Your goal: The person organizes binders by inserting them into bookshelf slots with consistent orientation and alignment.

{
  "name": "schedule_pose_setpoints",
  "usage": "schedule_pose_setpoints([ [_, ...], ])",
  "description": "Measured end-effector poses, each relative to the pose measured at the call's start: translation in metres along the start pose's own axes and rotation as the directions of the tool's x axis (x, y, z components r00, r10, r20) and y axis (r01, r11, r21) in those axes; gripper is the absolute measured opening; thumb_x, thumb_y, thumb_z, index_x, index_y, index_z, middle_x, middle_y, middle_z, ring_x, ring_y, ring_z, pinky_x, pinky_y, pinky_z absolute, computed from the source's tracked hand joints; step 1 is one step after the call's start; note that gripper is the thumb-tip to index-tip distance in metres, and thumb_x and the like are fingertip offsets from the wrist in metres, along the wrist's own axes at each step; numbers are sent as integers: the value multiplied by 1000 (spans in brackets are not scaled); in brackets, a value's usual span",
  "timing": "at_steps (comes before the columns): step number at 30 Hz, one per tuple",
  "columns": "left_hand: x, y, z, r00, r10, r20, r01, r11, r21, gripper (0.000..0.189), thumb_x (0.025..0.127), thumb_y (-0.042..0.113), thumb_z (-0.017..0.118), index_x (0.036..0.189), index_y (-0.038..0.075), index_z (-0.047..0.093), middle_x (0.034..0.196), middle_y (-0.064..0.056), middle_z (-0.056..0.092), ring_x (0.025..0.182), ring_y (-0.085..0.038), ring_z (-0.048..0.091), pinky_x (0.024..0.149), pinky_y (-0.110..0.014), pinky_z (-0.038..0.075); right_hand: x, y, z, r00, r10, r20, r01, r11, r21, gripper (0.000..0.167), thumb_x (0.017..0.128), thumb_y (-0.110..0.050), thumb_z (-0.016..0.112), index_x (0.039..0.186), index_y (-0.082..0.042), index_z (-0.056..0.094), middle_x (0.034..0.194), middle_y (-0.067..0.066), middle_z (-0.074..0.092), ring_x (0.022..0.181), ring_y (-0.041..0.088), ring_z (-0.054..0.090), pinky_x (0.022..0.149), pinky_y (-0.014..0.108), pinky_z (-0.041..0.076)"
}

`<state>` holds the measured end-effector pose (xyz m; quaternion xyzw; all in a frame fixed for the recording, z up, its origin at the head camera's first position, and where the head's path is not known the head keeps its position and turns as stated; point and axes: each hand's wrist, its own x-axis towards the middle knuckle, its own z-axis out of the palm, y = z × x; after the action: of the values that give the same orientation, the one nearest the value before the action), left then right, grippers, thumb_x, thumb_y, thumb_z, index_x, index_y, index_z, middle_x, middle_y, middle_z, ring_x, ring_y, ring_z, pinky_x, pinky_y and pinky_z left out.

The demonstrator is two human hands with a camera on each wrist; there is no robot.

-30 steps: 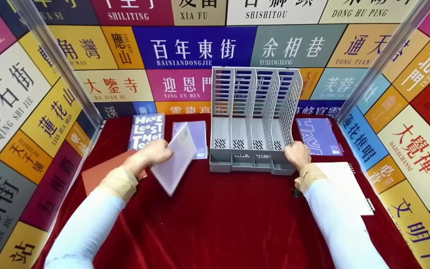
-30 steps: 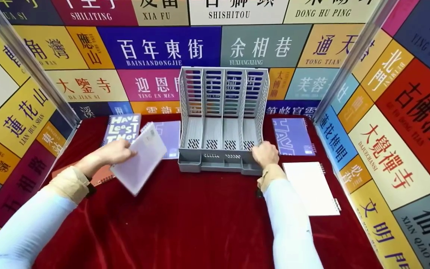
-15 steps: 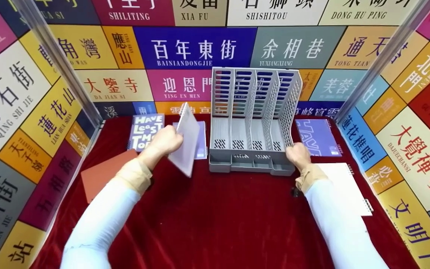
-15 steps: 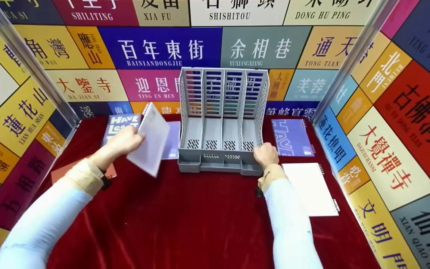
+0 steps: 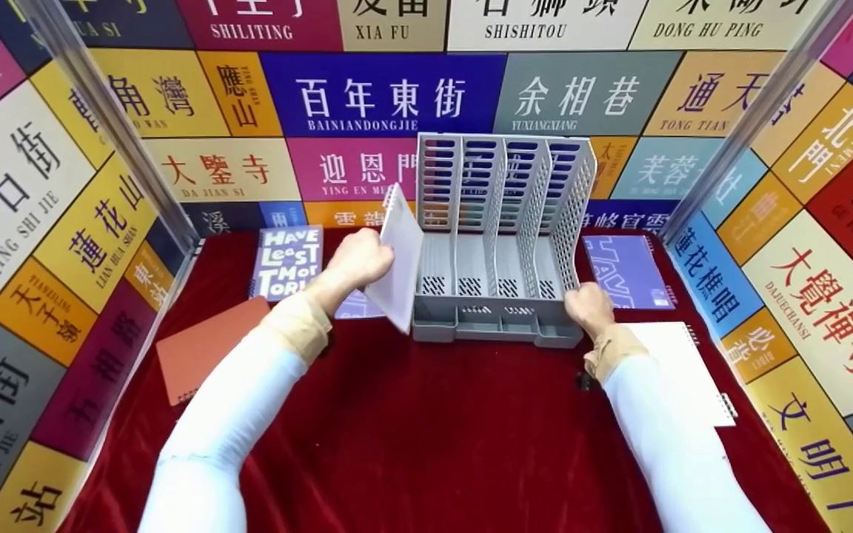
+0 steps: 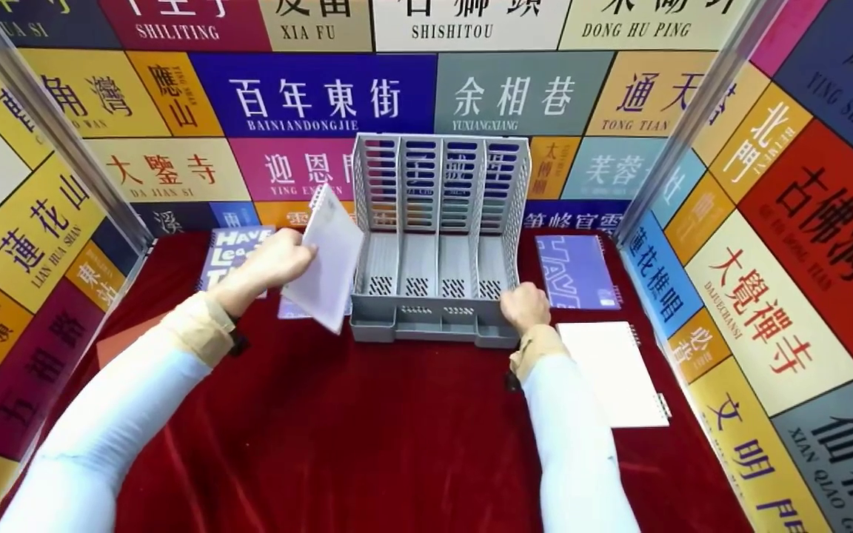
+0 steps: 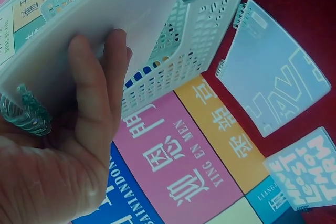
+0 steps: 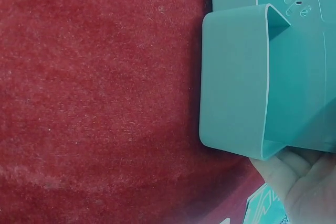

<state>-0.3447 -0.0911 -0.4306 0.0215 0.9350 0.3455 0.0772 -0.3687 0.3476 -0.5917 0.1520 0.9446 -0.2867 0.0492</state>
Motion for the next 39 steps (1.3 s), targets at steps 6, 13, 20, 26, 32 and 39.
schedule_pose_setpoints([
  [6, 9, 14, 5, 1000, -8, 30, 9, 999, -43, 48, 100, 19, 52, 138, -6, 64, 127, -25, 76, 103, -38, 80, 68, -41, 70, 0, 0, 0, 1000, -16, -5, 15, 1000, -19, 54, 100, -20, 39, 132, 10, 70, 142, 37, 69, 136, 55, 66, 119, 65, 52],
  [13, 20, 26, 18, 998, 26, -54, -27, 1000, -14, 44, 99, 20, 53, 131, -6, 70, 125, -25, 77, 104, -39, 80, 77, -46, 71, 0, 2, -2, 1000, -10, 12, 10, 1000, -24, 55, 101, -19, 39, 138, 11, 67, 147, 37, 66, 140, 55, 63, 123, 65, 50],
  [20, 33, 37, 29, 990, 35, -138, -27, 998, 58, 36, 100, 21, 56, 121, -2, 75, 124, -23, 80, 109, -39, 78, 92, -48, 68, -1, -1, -2, 1000, 0, 22, 1, 1000, -12, 57, 102, -20, 40, 142, 12, 65, 149, 37, 65, 141, 55, 62, 124, 65, 49],
  [26, 43, 48, 37, 989, 23, -149, -12, 997, 71, 30, 102, 22, 56, 118, 3, 75, 122, -20, 80, 107, -34, 77, 93, -46, 67, -2, -1, -1, 1000, -13, 28, 13, 1000, -12, 57, 103, -20, 39, 142, 13, 64, 147, 37, 66, 139, 54, 64, 123, 65, 50],
  [32, 55, 58, 44, 983, 5, -183, 9, 997, 74, 24, 100, 23, 58, 108, 6, 74, 122, -21, 79, 108, -35, 77, 93, -48, 66, -1, 2, -1, 999, -39, 10, 39, 998, -41, 56, 101, -20, 38, 135, 15, 66, 144, 40, 67, 137, 56, 65, 120, 65, 51],
  [39, 71, 58, 45, 980, -53, -193, 61, 997, 37, 32, 100, 24, 58, 120, 5, 74, 131, -21, 78, 115, -35, 76, 99, -50, 66, 0, -1, -2, 999, -22, 34, 23, 999, -31, 58, 103, -19, 38, 143, 15, 62, 148, 39, 65, 140, 55, 63, 123, 64, 50],
])
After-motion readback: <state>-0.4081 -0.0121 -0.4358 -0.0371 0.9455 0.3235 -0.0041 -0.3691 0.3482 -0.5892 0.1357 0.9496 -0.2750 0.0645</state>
